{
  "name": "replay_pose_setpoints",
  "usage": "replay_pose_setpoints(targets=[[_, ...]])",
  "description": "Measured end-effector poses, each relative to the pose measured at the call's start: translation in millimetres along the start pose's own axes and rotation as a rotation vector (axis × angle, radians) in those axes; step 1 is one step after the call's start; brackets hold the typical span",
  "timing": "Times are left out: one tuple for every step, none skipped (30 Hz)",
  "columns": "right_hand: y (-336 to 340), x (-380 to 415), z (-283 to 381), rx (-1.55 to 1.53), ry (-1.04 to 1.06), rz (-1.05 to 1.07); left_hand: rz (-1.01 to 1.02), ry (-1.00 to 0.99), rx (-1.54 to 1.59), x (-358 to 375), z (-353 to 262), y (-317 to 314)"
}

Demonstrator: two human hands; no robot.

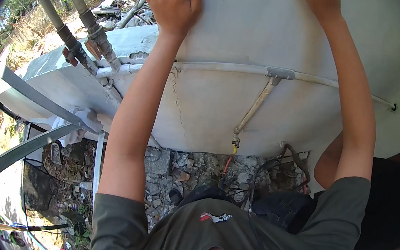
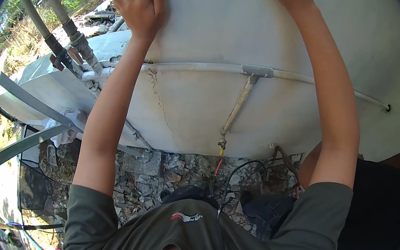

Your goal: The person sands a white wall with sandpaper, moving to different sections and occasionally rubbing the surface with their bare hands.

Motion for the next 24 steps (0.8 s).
replay_pose_setpoints(targets=[[4.3,-8.2,-20.0,0.032,-0.085,-0.076,-0.021,-0.003,0.01,0.9,0.8,-2.0],[0.3,-13.4,-29.6,0.031,-0.085,-0.076,-0.042,-0.007,0.02,0.5,1.1,-0.9],[2.0,-16.6,-43.1,0.035,-0.176,-0.166,-0.041,-0.007,0.018,1.6,1.4,-0.3],[4.4,-17.8,-51.7,0.039,-0.267,-0.258,-0.018,-0.004,0.001,1.1,0.7,1.1],[-2.6,-14.8,-47.1,0.058,-0.293,-0.322,0.005,-0.002,-0.015,-0.4,0.3,1.7],[-8.6,-13.8,-35.7,0.055,-0.291,-0.322,0.006,-0.001,-0.018,-0.6,0.3,1.9],[-12.0,-11.3,-22.2,0.017,-0.285,-0.333,-0.002,-0.001,0.006,-1.2,0.4,2.8],[-15.7,-6.2,-7.9,-0.02,-0.281,-0.341,-0.008,-0.002,0.032,-0.7,0.7,3.6],[-22.8,2.1,9.3,-0.056,-0.258,-0.315,-0.001,0.0,0.034,0.2,0.8,3.4],[-28.0,12.7,28.6,-0.109,-0.242,-0.269,0.003,0.004,0.023,0.4,1.2,2.6],[-30.3,22.7,48.2,-0.161,-0.223,-0.225,0.004,0.009,0.012,0.0,1.3,2.1],[-31.4,31.3,67.7,-0.216,-0.215,-0.15,0.005,0.011,0.015,0.3,0.8,2.5],[-34.6,41.1,84.9,-0.27,-0.207,-0.078,-0.001,0.015,0.012,0.1,0.6,3.5],[-42.1,56.9,101.7,-0.265,-0.168,-0.048,-0.007,0.019,0.009,0.1,0.4,4.5],[-49.5,73.9,116.6,-0.26,-0.129,-0.018,-0.006,0.019,0.014,0.1,0.1,5.1],[-51.1,88.9,126.7,-0.256,-0.133,-0.016,-0.009,0.012,0.017,-0.3,-0.5,6.0],[-55.2,98.7,141.5,-0.288,-0.062,0.057,-0.015,0.004,0.019,-1.2,-0.7,6.1],[-61.2,106.1,150.3,-0.32,0.01,0.128,-0.017,0.002,0.021,-2.2,-0.2,5.8],[-60.1,106.6,151.3,-0.313,0.042,0.156,-0.02,-0.005,0.034,-2.2,-0.1,5.7],[-58.0,106.3,146.3,-0.313,0.036,0.158,-0.02,-0.011,0.048,-1.6,-0.5,5.6],[-57.3,105.0,141.8,-0.323,0.099,0.185,-0.017,-0.013,0.051,-1.2,-0.7,5.0],[-54.5,101.7,138.1,-0.334,0.161,0.213,-0.017,-0.01,0.022,-1.3,-1.0,5.6],[-52.5,98.3,129.7,-0.333,0.156,0.215,-0.018,-0.008,-0.009,-1.3,-1.2,5.4],[-50.5,92.6,121.3,-0.294,0.18,0.199,-0.021,-0.01,-0.009,-2.2,-1.4,4.5]])
Point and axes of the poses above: each hand's wrist, its own x-axis away from the middle knuckle, its own y-axis out of the back of the hand, z = x × y, the point moved 7 cm from there along -x, towards the middle knuckle, and after that the axes turned 14 degrees about -x, right-handed, at the moved point
